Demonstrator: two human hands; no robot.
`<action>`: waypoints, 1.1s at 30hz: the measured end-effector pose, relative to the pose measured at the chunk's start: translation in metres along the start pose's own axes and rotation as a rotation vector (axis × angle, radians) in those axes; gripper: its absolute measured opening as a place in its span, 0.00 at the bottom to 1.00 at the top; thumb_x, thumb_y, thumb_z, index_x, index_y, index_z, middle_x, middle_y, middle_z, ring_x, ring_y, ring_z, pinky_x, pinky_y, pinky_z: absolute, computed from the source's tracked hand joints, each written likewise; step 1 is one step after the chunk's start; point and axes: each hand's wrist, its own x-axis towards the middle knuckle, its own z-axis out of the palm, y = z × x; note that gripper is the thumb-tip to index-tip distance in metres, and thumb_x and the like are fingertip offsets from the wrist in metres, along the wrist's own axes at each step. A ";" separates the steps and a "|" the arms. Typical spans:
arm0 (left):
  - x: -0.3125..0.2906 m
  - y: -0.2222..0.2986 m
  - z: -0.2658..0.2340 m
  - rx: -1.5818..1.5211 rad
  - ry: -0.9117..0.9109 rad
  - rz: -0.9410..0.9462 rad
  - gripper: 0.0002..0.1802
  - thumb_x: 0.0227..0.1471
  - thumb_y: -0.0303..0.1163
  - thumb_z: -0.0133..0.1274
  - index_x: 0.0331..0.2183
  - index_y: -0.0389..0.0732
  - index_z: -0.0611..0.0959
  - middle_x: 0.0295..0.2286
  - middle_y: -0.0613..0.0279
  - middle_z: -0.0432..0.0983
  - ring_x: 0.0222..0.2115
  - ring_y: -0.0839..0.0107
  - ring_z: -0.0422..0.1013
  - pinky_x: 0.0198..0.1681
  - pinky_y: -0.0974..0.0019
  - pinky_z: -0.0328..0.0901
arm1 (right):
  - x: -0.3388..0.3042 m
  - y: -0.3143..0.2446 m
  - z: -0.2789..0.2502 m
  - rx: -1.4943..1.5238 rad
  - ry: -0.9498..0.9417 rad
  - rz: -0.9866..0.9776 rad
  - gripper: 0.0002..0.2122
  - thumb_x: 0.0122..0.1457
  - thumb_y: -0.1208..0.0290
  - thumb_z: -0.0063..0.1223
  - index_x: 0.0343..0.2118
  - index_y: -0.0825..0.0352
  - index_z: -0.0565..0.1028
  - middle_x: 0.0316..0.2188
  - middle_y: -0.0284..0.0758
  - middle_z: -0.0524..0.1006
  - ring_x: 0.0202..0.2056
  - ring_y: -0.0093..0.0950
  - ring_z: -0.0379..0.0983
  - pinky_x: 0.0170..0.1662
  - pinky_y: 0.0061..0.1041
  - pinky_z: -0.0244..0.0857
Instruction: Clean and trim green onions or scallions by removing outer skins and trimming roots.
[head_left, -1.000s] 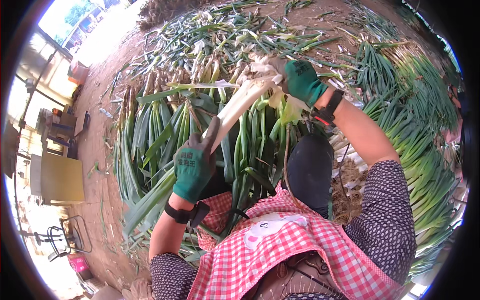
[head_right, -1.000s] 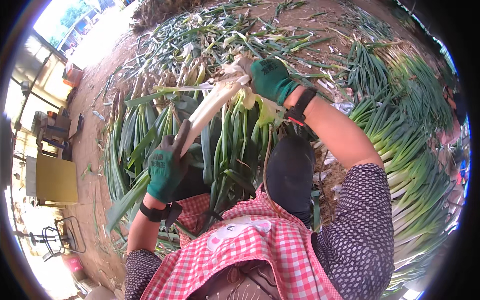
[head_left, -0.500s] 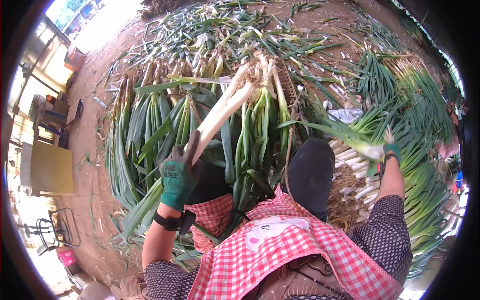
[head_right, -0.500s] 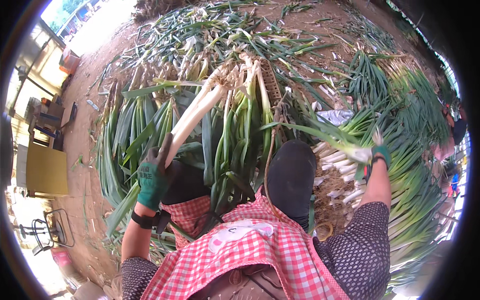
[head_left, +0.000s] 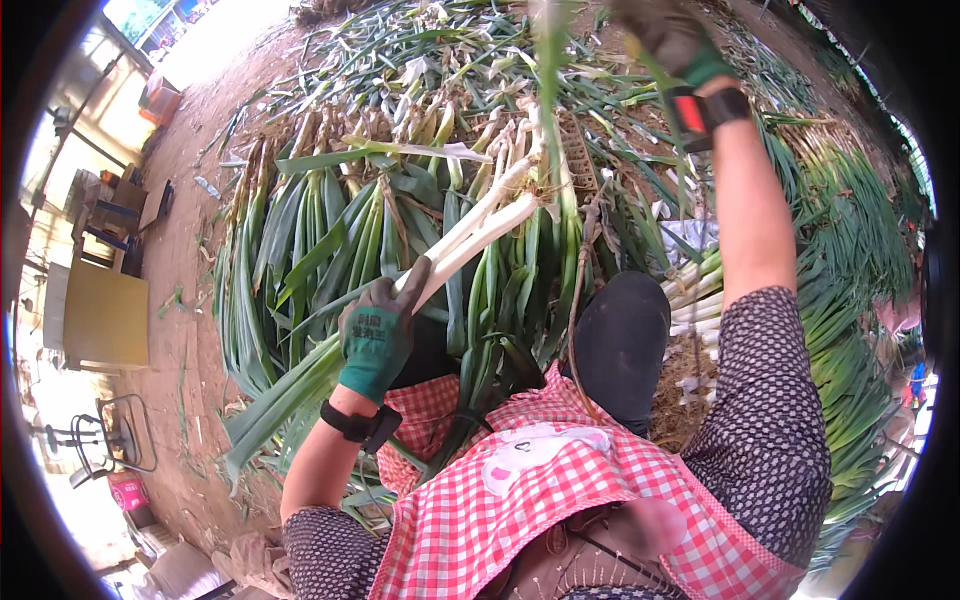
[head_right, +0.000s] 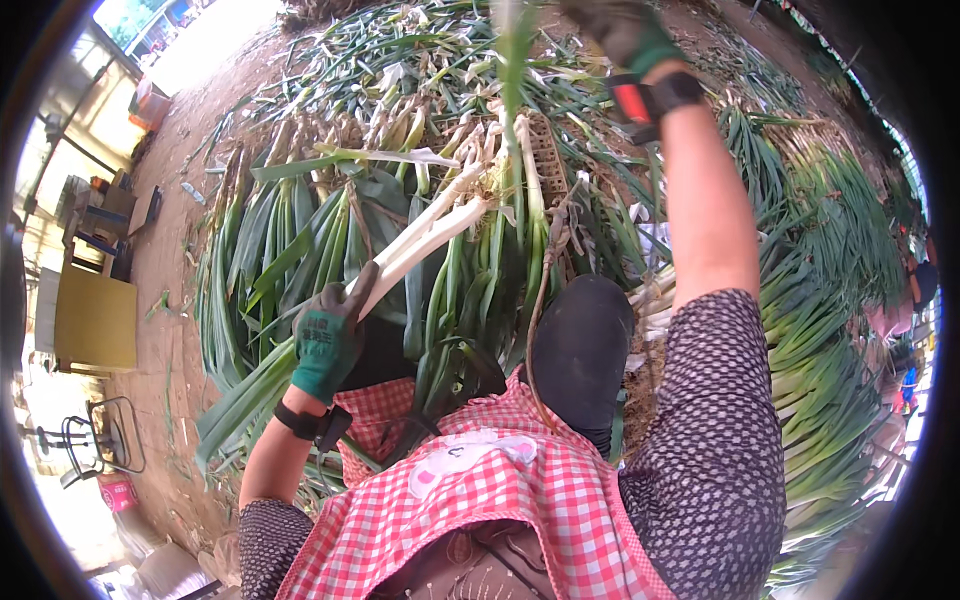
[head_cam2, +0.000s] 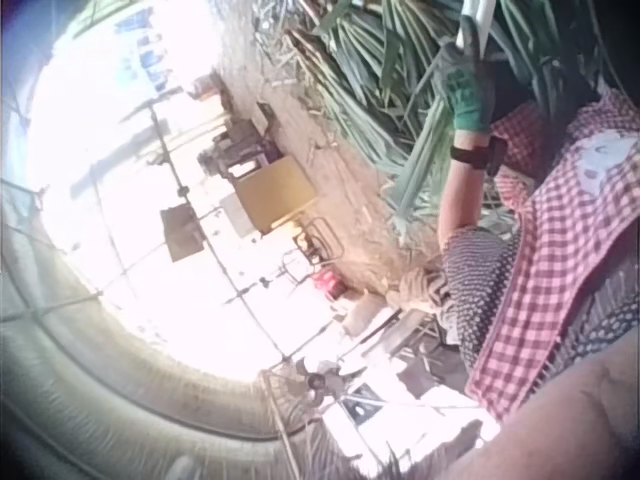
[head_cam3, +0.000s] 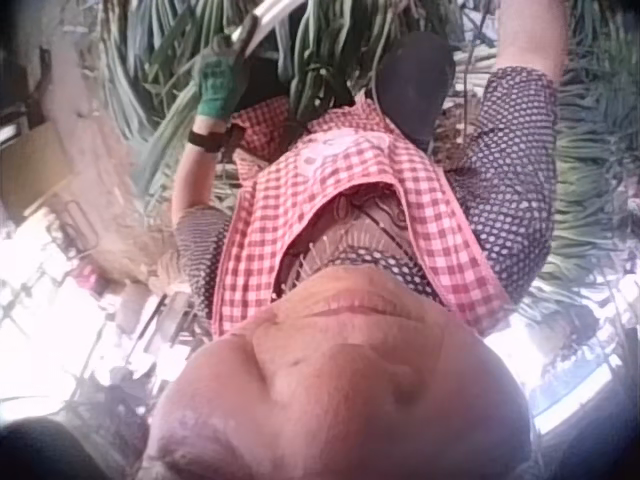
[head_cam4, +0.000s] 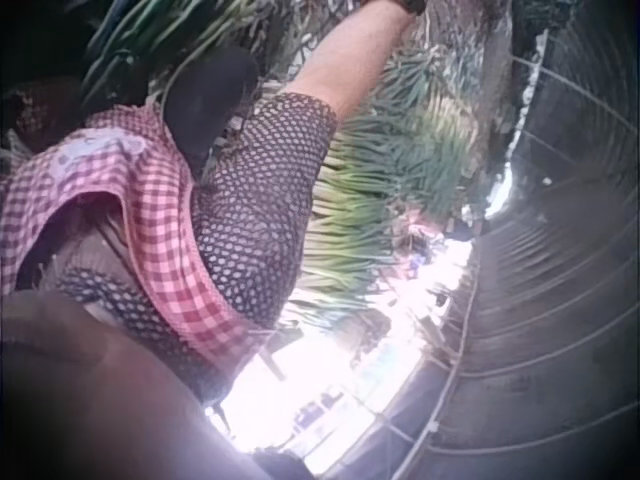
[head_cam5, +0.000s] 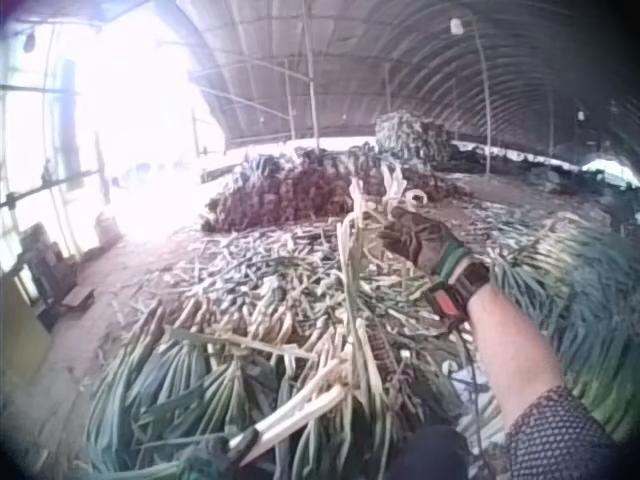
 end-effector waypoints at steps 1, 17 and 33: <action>0.002 0.001 0.002 -0.009 0.007 0.002 0.36 0.44 0.28 0.50 0.57 0.64 0.67 0.29 0.60 0.70 0.29 0.61 0.71 0.30 0.56 0.65 | 0.022 -0.028 0.017 0.192 -0.268 0.220 0.18 0.60 0.53 0.46 0.42 0.62 0.76 0.38 0.37 0.78 0.38 0.30 0.75 0.42 0.26 0.67; 0.011 -0.010 -0.002 0.055 0.154 0.089 0.41 0.38 0.29 0.54 0.57 0.65 0.67 0.31 0.62 0.67 0.31 0.63 0.70 0.35 0.57 0.64 | -0.082 -0.153 0.089 0.941 -1.025 0.483 0.15 0.49 0.61 0.61 0.34 0.67 0.79 0.24 0.29 0.77 0.23 0.18 0.70 0.25 0.18 0.63; 0.026 -0.006 -0.017 -0.209 0.111 0.047 0.38 0.41 0.26 0.52 0.57 0.59 0.67 0.28 0.55 0.70 0.27 0.55 0.71 0.29 0.54 0.66 | -0.105 -0.099 0.112 1.654 0.307 1.092 0.13 0.57 0.65 0.53 0.43 0.66 0.73 0.34 0.35 0.76 0.29 0.25 0.73 0.36 0.22 0.70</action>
